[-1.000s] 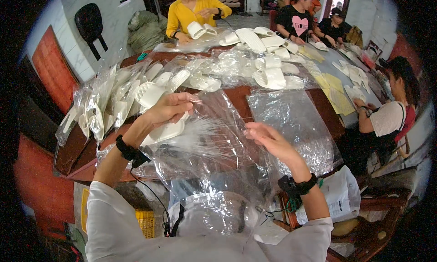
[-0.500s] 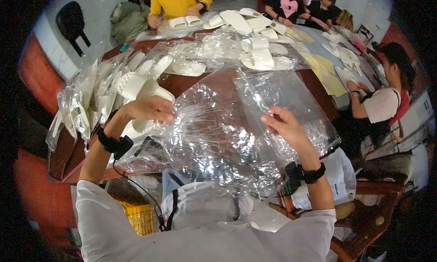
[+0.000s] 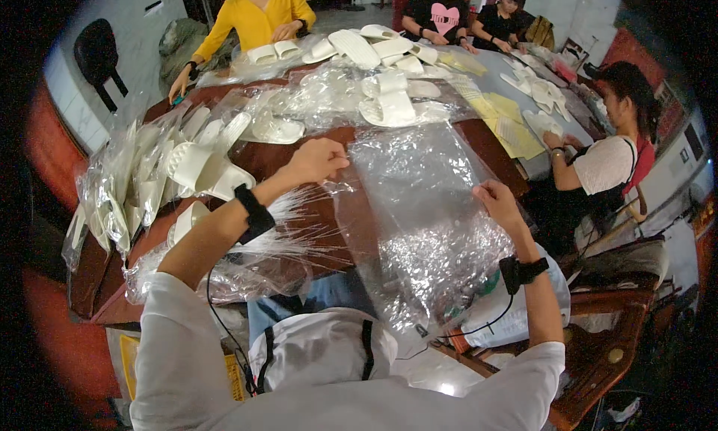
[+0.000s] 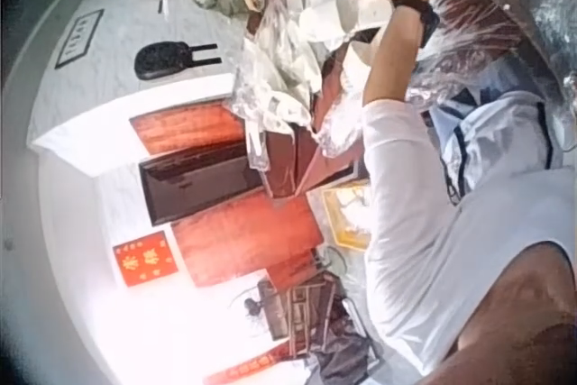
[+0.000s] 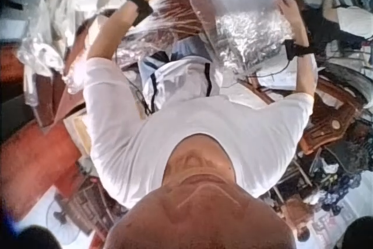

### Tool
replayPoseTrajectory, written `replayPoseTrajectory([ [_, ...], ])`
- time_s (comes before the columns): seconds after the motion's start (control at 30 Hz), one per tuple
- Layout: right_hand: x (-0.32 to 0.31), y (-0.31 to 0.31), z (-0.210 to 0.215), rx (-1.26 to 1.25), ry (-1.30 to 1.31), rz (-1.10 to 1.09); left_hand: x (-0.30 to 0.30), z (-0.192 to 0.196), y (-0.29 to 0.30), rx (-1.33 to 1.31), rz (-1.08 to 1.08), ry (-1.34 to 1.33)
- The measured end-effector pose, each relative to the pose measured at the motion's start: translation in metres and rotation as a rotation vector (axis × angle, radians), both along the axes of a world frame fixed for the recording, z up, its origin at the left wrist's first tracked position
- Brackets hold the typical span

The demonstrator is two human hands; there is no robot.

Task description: Packaging white sandals into plastic bags at a factory table.

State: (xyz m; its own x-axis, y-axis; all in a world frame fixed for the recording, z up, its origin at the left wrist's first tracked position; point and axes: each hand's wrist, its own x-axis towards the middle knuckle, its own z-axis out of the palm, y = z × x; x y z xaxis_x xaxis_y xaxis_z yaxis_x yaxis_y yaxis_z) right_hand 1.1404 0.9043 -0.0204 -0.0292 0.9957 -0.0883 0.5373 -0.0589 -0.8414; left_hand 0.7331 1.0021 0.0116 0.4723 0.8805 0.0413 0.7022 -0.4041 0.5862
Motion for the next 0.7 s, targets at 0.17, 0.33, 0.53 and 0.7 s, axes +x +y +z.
replayPoseTrajectory([
  [0.17,0.022,0.023,-0.010,0.313,-0.373,-0.125,0.042,-0.027,0.025,0.126,0.129,0.047],
  [0.33,0.028,0.009,-0.003,0.505,-0.681,-0.138,0.065,-0.034,0.037,0.093,0.158,0.045],
  [0.53,-0.048,0.011,0.028,0.495,-0.583,-0.003,0.069,-0.036,0.049,0.064,0.137,0.083],
  [0.7,-0.086,0.052,0.002,0.316,-0.746,-0.008,0.071,-0.046,0.058,0.151,0.078,0.041],
])
